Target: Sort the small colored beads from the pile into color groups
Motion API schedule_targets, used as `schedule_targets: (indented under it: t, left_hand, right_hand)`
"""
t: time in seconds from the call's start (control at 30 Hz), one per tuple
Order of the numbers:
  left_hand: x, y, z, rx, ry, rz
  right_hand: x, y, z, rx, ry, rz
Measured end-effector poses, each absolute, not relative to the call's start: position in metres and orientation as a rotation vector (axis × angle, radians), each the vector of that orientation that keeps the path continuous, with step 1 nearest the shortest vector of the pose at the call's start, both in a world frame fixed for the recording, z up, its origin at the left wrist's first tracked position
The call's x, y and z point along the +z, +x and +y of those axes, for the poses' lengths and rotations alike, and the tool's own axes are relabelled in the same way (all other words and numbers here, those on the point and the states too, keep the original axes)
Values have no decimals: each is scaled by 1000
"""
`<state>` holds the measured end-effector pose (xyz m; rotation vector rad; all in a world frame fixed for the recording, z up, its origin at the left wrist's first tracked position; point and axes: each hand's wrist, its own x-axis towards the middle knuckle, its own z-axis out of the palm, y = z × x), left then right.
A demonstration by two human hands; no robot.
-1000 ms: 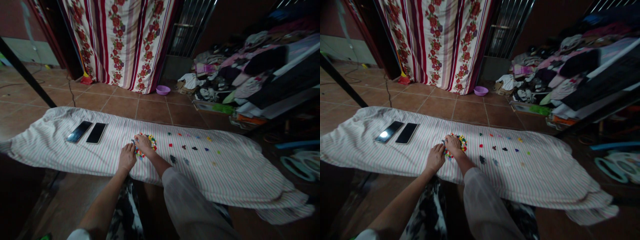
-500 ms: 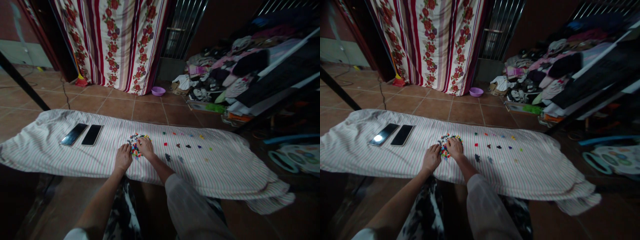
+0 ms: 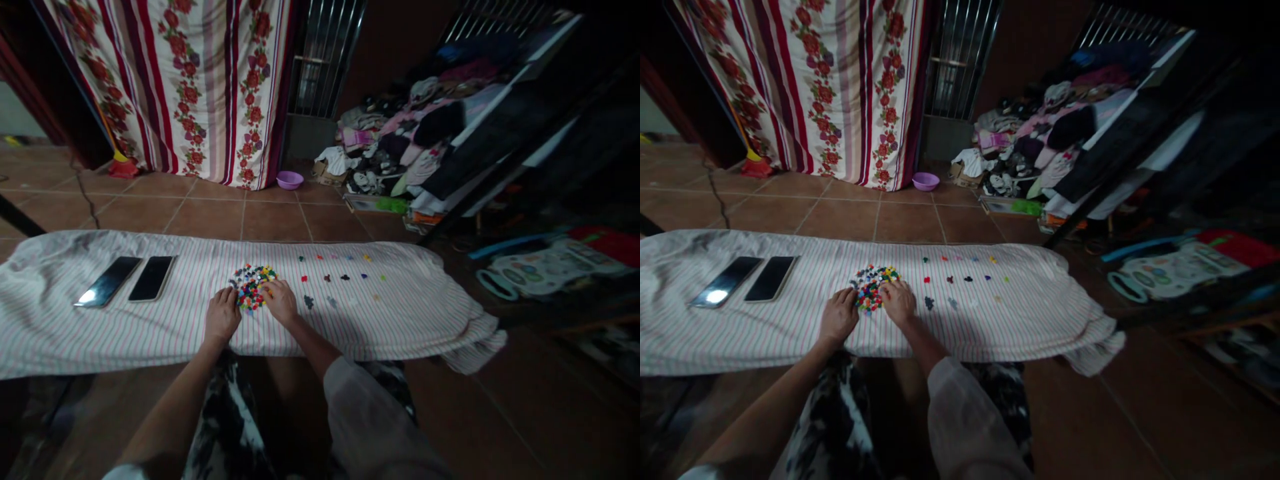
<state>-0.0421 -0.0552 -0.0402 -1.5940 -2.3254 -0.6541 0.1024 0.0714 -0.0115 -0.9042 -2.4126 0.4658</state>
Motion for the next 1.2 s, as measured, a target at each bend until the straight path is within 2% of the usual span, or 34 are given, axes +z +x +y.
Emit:
schedule_targets:
  t: [0.3, 0.6, 1.03, 1.2]
  left_hand:
    - [-46, -47, -57, -684, -1617, -2218]
    - [-47, -49, -58, -656, -1627, -2164]
    - [-43, -49, -58, -609, -1655, -2174]
    - [-46, -50, -57, -669, -1634, -2189]
  right_hand:
    - [-21, 177, 76, 379, -928, -2148]
    - [-41, 257, 89, 243, -1284, -1916]
    - [-57, 264, 94, 351, -1413, -1850]
    - [-54, 266, 97, 303, -1359, -1902]
